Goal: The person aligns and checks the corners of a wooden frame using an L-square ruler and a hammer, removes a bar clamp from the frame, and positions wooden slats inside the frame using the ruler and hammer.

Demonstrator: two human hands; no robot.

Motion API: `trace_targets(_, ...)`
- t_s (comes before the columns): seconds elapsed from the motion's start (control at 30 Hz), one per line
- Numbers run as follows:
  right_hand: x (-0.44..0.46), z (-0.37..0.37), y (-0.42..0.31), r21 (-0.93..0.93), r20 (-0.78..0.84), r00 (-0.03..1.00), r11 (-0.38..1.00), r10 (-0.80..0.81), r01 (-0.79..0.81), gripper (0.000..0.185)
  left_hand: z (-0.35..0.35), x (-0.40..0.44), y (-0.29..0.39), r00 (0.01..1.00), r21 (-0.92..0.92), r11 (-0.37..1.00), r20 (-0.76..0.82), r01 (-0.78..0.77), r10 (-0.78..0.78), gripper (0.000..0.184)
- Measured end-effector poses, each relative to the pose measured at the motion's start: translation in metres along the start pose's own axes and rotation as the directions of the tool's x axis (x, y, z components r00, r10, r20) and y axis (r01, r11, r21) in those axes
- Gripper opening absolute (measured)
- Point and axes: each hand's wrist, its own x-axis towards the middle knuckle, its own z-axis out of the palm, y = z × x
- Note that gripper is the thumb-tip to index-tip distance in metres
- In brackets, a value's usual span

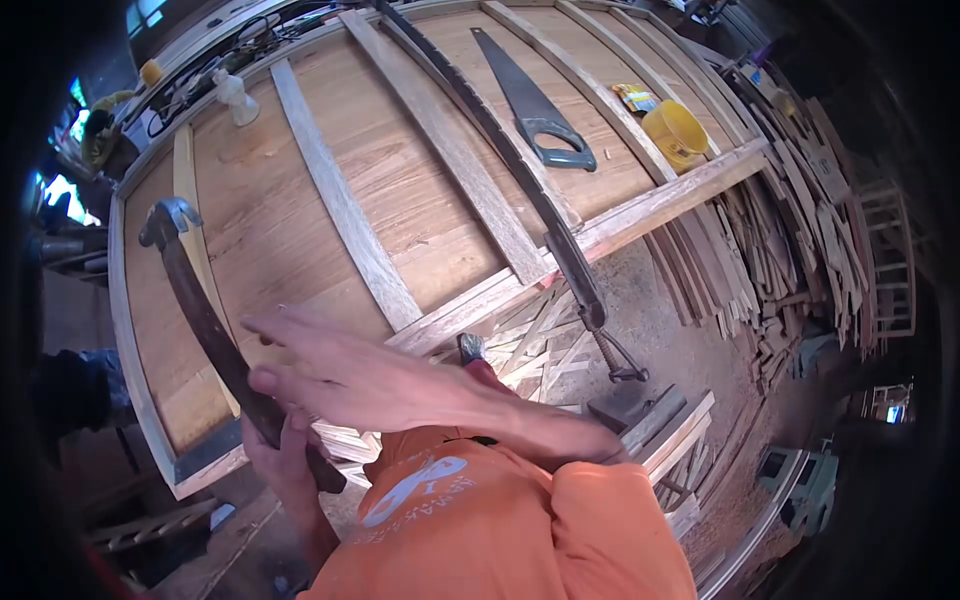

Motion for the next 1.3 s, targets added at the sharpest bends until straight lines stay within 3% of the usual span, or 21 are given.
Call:
trace_targets(0.07,-0.033,-0.058,-0.008,-0.183,-0.066,0.998,0.983,-0.025,0.012,0.050,-0.025,-0.004,-0.014,0.998,0.077,0.996,-0.048,-0.036,0.040,0.048)
trace_targets(0.1,-0.047,-0.093,-0.010,-0.236,-0.263,0.964,0.965,0.049,-0.114,0.045,-0.033,-0.005,-0.020,0.990,0.156,0.985,-0.107,-0.071,0.088,0.044)
trace_targets(0.13,-0.059,-0.126,-0.013,-0.154,-0.496,0.837,0.926,0.229,-0.344,0.042,-0.040,-0.007,-0.023,0.991,0.152,0.986,-0.100,-0.070,0.086,0.044)
trace_targets(0.17,-0.074,-0.170,0.014,-0.261,-0.642,0.765,0.923,0.052,-0.282,0.041,-0.048,-0.011,-0.024,0.983,0.158,0.982,-0.131,-0.103,0.125,0.043)
trace_targets(0.27,-0.121,-0.238,0.021,-0.279,-0.857,0.509,0.756,0.084,-0.593,0.040,-0.062,-0.011,-0.017,0.971,0.142,0.979,-0.172,-0.144,0.168,0.041)
trace_targets(0.4,-0.149,-0.230,0.011,-0.195,-0.850,0.502,0.790,0.159,-0.581,0.040,-0.080,0.002,-0.020,0.943,0.274,0.937,-0.190,-0.217,0.273,0.041)
trace_targets(0.5,-0.131,-0.220,0.020,-0.265,-0.746,0.644,0.811,0.171,-0.522,0.039,-0.068,0.011,-0.010,0.926,0.299,0.941,-0.286,-0.159,0.248,0.042)
trace_targets(0.6,-0.092,-0.209,0.055,-0.314,-0.638,0.755,0.843,0.154,-0.437,0.036,-0.052,0.017,0.002,0.925,0.285,0.922,-0.197,-0.262,0.324,0.043)
trace_targets(0.67,-0.062,-0.192,0.083,-0.563,-0.508,0.861,0.751,0.014,-0.344,0.044,-0.040,0.015,0.018,0.936,0.270,0.931,-0.184,-0.245,0.299,0.043)
trace_targets(0.73,-0.054,-0.170,0.102,-0.797,-0.398,0.902,0.551,-0.169,-0.249,0.058,-0.036,0.010,0.024,0.940,0.267,0.934,-0.176,-0.239,0.291,0.044)
trace_targets(0.77,-0.048,-0.171,0.104,-0.804,-0.378,0.906,0.552,-0.190,-0.220,0.058,-0.034,0.007,0.026,0.937,0.268,0.930,-0.173,-0.251,0.303,0.045)
trace_targets(0.83,-0.038,-0.172,0.107,-0.870,-0.290,0.956,0.424,-0.031,-0.250,0.071,-0.036,0.003,0.019,0.929,0.262,0.927,-0.183,-0.270,0.322,0.045)
trace_targets(1.0,-0.004,-0.179,0.123,-0.847,-0.254,0.954,0.441,0.157,-0.298,0.085,-0.043,-0.013,0.005,0.927,0.290,0.912,-0.149,-0.290,0.343,0.041)
trace_targets(1.2,-0.011,-0.198,0.168,-0.868,-0.237,0.968,0.431,0.077,-0.247,0.074,-0.054,-0.029,-0.004,0.895,0.412,0.849,-0.148,-0.330,0.420,0.039)
trace_targets(1.27,-0.019,-0.207,0.178,-0.859,-0.246,0.967,0.447,0.068,-0.250,0.065,-0.056,-0.037,-0.006,0.916,0.421,0.852,-0.107,-0.310,0.387,0.039)
trace_targets(1.3,-0.017,-0.204,0.169,-0.852,-0.257,0.964,0.453,0.073,-0.262,0.059,-0.053,-0.041,-0.001,0.918,0.403,0.873,-0.160,-0.275,0.363,0.043)
